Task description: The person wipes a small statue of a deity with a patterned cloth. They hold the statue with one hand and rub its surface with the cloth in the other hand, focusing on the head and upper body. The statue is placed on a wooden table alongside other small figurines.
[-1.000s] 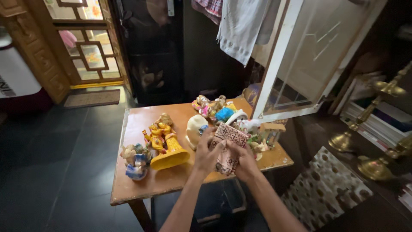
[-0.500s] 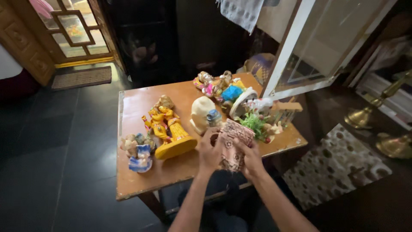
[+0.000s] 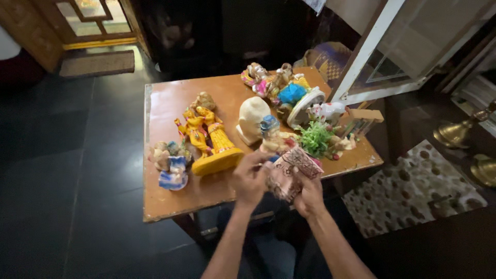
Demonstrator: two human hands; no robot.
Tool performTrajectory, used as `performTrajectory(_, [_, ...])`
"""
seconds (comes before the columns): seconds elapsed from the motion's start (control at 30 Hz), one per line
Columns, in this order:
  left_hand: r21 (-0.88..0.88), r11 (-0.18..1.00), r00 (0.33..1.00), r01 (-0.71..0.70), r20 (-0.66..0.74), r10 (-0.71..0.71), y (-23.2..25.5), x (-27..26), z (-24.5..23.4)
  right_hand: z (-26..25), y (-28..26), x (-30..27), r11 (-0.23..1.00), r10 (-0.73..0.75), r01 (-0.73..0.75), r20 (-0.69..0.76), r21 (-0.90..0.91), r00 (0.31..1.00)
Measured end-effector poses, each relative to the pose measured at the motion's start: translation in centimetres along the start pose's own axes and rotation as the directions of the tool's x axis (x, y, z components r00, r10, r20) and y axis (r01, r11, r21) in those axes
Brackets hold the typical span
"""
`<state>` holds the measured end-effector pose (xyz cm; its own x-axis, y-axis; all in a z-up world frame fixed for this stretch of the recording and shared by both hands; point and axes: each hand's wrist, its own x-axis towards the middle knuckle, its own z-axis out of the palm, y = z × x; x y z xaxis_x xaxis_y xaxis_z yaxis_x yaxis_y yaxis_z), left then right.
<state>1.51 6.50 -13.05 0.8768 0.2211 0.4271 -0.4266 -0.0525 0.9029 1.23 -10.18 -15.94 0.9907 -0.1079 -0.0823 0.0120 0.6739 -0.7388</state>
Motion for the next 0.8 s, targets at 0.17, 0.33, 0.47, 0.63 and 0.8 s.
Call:
performTrajectory(0.17, [-0.188,0.977,0.972,0.103,-0.192,-0.139,-2.3,0.4,0.4,-0.5,-2.5,-0.2,0.999,-0.049,0.049,-0.044,-0.005,0.998])
performTrajectory(0.33, [-0.187,0.981,0.992,0.054,-0.1,-0.073,0.3,0.4,3.8,-0.1,-4.5,0.0,0.995,-0.093,0.093,-0.008,-0.03,0.996])
performTrajectory(0.47, [-0.168,0.986,0.999,0.02,-0.031,-0.026,3.9,3.2,5.8,1.3,-6.7,1.5,0.99,-0.134,0.136,0.033,-0.046,0.99])
performTrajectory(0.63, [-0.312,0.947,0.99,0.07,0.139,-0.027,6.9,8.8,6.1,3.1,-10.9,6.6,0.965,-0.243,0.246,0.04,-0.097,0.969])
performTrajectory(0.8, [0.058,0.989,0.977,-0.134,0.176,0.122,7.7,14.9,4.6,4.5,-16.3,13.6,0.912,-0.315,0.27,-0.105,-0.307,0.943])
